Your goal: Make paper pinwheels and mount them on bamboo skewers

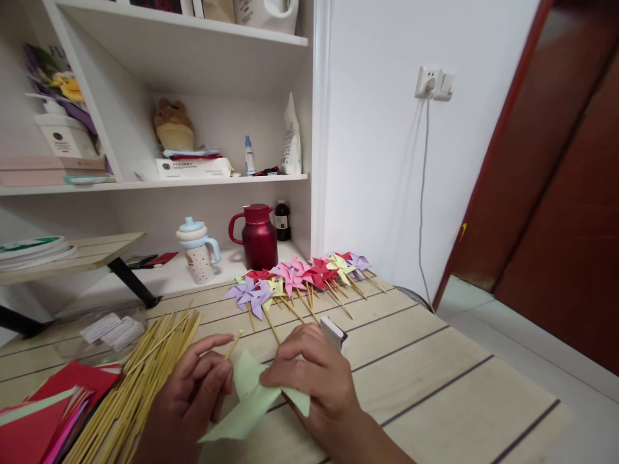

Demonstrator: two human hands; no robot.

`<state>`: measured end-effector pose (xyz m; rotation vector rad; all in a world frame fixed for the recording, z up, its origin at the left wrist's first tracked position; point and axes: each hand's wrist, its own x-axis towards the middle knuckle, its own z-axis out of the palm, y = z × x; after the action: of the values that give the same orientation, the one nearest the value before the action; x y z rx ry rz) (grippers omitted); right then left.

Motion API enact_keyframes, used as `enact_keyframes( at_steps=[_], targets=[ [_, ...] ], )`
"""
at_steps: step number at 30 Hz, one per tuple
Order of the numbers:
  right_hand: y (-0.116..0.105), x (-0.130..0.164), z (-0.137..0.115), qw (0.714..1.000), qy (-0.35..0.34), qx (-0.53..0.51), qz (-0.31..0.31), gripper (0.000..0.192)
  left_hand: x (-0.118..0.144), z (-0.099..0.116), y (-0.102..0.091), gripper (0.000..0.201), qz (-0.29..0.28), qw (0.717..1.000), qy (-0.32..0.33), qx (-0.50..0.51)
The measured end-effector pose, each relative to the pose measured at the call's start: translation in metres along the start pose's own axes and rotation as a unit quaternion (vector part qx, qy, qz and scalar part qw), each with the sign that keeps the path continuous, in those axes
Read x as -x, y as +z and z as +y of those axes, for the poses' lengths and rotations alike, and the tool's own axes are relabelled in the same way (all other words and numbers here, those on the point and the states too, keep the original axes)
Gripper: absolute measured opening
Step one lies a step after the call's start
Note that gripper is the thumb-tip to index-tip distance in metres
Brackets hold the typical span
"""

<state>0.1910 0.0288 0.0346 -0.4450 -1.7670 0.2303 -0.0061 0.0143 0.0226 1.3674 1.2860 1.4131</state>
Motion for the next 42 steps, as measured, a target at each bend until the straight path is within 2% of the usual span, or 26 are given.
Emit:
enact_keyframes(
  at_steps=[6,10,13,16,21,28,34,42],
  targets=[
    [0.002,0.003,0.003,0.999,0.023,-0.026,-0.031,0.023,-0.001,0.012,-0.002,0.034,-0.022,1.000,-0.013,-0.012],
    [0.003,0.006,0.007,0.989,0.098,-0.108,-0.024,0.018,-0.001,0.019,-0.004,0.031,-0.043,0.998,-0.032,-0.024],
    [0.003,0.009,0.011,0.973,0.162,-0.165,-0.010,0.017,-0.002,0.020,-0.004,0.038,-0.086,0.996,-0.038,-0.004],
    [0.004,0.009,0.013,0.956,0.190,-0.224,-0.014,0.021,-0.003,0.020,-0.004,0.043,-0.118,0.990,-0.064,0.035],
    [0.009,0.010,0.012,0.950,0.191,-0.244,-0.022,0.025,-0.001,0.018,0.001,0.031,-0.129,0.981,-0.116,0.080],
    [0.012,0.008,0.008,0.962,0.165,-0.216,0.006,0.022,0.003,0.009,0.009,0.040,-0.179,0.964,-0.159,0.119],
    [0.009,0.010,0.008,0.971,0.129,-0.199,0.016,0.020,0.007,0.015,0.014,0.045,-0.147,0.967,-0.163,0.131],
    [0.010,0.010,0.009,0.976,0.112,-0.185,0.014,0.019,0.012,0.025,0.017,0.044,-0.145,0.965,-0.172,0.136]
  ],
)
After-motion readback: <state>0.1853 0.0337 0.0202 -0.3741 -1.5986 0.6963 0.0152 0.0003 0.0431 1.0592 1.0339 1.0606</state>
